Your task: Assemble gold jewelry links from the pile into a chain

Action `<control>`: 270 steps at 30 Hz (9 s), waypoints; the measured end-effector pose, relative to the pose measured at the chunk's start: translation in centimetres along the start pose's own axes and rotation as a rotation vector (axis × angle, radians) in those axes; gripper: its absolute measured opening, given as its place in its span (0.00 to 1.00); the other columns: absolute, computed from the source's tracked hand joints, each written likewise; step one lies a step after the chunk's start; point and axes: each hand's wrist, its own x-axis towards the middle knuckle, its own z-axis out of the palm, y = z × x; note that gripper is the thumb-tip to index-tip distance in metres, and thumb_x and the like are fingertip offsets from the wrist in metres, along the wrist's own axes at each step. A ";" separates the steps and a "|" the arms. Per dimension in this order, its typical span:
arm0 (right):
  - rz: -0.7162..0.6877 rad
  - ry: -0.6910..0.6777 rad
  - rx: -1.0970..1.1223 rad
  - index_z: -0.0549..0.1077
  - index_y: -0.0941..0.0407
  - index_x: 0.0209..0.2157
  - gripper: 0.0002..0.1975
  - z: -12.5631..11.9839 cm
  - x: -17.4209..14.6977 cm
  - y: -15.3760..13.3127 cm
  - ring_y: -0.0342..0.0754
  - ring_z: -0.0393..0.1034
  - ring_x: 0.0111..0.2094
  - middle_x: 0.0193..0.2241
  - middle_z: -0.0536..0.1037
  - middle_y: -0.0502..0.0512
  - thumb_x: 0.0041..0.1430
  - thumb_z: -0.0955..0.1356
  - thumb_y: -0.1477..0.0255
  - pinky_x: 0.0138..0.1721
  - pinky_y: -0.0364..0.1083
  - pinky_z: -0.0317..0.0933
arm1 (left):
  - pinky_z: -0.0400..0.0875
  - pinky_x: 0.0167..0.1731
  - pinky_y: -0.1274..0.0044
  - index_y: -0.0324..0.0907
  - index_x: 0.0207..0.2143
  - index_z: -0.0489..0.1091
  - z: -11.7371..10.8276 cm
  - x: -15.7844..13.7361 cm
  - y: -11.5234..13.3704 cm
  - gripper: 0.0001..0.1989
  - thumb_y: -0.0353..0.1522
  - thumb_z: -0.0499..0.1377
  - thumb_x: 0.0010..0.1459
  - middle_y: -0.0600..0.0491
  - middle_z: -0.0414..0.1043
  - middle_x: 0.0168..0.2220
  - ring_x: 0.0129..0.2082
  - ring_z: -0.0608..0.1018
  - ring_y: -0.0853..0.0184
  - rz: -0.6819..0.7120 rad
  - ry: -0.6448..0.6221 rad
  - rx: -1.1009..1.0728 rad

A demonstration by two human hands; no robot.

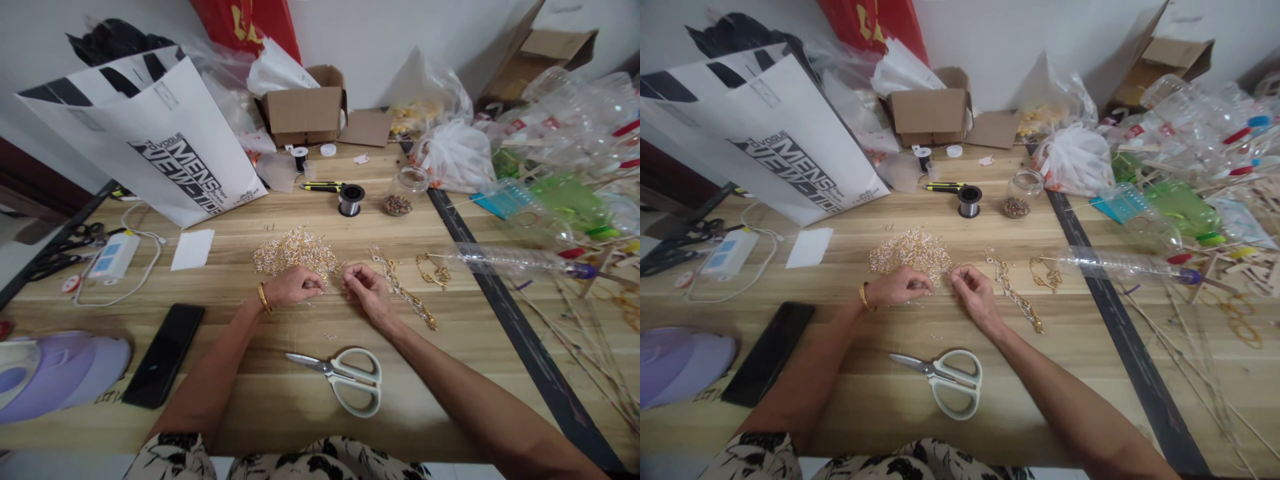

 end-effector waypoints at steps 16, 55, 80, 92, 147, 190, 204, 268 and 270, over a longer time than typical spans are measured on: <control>-0.058 -0.084 -0.130 0.68 0.57 0.30 0.10 -0.2 -0.2 1.1 0.41 0.61 0.24 0.25 0.67 0.49 0.56 0.66 0.64 0.24 0.40 0.57 | 0.53 0.23 0.82 0.38 0.35 0.75 0.8 0.4 0.5 0.11 0.29 0.56 0.49 0.60 0.57 0.17 0.19 0.60 0.75 -0.017 0.005 0.019; -0.722 -0.512 -1.024 0.69 0.57 0.39 0.08 0.5 -2.0 1.4 0.46 0.70 0.33 0.32 0.74 0.56 0.64 0.60 0.74 0.32 0.44 0.64 | 0.57 0.57 0.64 0.39 0.50 0.67 -0.4 -1.8 -2.9 0.17 0.30 0.52 0.59 0.43 0.55 0.60 0.59 0.60 0.59 0.123 0.517 0.218; -0.601 -0.356 -0.941 0.68 0.57 0.37 0.05 0.4 -1.8 1.7 0.43 0.68 0.30 0.31 0.73 0.55 0.63 0.61 0.75 0.31 0.41 0.62 | 0.64 0.38 0.75 0.38 0.28 0.70 3.3 -2.7 0.2 0.08 0.28 0.54 0.58 0.51 0.67 0.27 0.35 0.67 0.66 0.271 0.327 0.192; -0.611 -0.354 -0.900 0.68 0.57 0.38 0.05 0.4 -1.8 1.9 0.43 0.68 0.31 0.31 0.73 0.55 0.62 0.62 0.75 0.32 0.42 0.63 | 0.64 0.38 0.75 0.38 0.28 0.69 3.6 -2.6 0.0 0.08 0.27 0.53 0.59 0.51 0.69 0.28 0.34 0.68 0.67 0.285 0.387 0.134; -0.604 -0.331 -0.917 0.66 0.56 0.35 0.04 0.2 -1.6 1.7 0.44 0.68 0.29 0.29 0.72 0.54 0.63 0.61 0.74 0.31 0.43 0.62 | 0.64 0.42 0.71 0.39 0.28 0.72 -0.4 -1.9 -3.9 0.08 0.27 0.54 0.57 0.51 0.68 0.29 0.36 0.67 0.65 0.035 0.382 0.461; -0.562 -0.358 -0.881 0.67 0.56 0.35 0.05 0.2 -1.6 1.6 0.44 0.69 0.30 0.30 0.72 0.54 0.63 0.60 0.74 0.31 0.43 0.63 | 0.64 0.42 0.72 0.40 0.32 0.74 -0.8 -1.4 -4.7 0.08 0.25 0.55 0.55 0.51 0.67 0.30 0.38 0.66 0.64 0.078 0.425 0.412; -0.548 -0.374 -0.888 0.67 0.56 0.36 0.05 0.2 -1.6 1.5 0.44 0.68 0.31 0.31 0.73 0.54 0.63 0.60 0.75 0.32 0.43 0.62 | 0.64 0.43 0.72 0.40 0.30 0.75 -0.9 -1.6 -4.5 0.11 0.21 0.54 0.52 0.51 0.67 0.30 0.38 0.66 0.64 0.087 0.428 0.405; -0.571 -0.352 -0.885 0.67 0.56 0.35 0.05 0.4 -1.7 1.3 0.44 0.69 0.30 0.30 0.73 0.55 0.63 0.60 0.74 0.31 0.42 0.63 | 0.62 0.40 0.73 0.38 0.28 0.72 -1.6 -2.1 -4.4 0.09 0.28 0.54 0.57 0.51 0.69 0.28 0.35 0.66 0.65 0.083 0.273 0.447; -0.568 -0.349 -0.888 0.67 0.56 0.35 0.05 0.4 -1.7 1.3 0.44 0.69 0.30 0.30 0.73 0.55 0.63 0.60 0.74 0.32 0.42 0.63 | 0.62 0.41 0.73 0.38 0.28 0.72 -1.7 -2.1 -4.5 0.09 0.28 0.53 0.58 0.51 0.68 0.28 0.36 0.66 0.65 0.082 0.306 0.446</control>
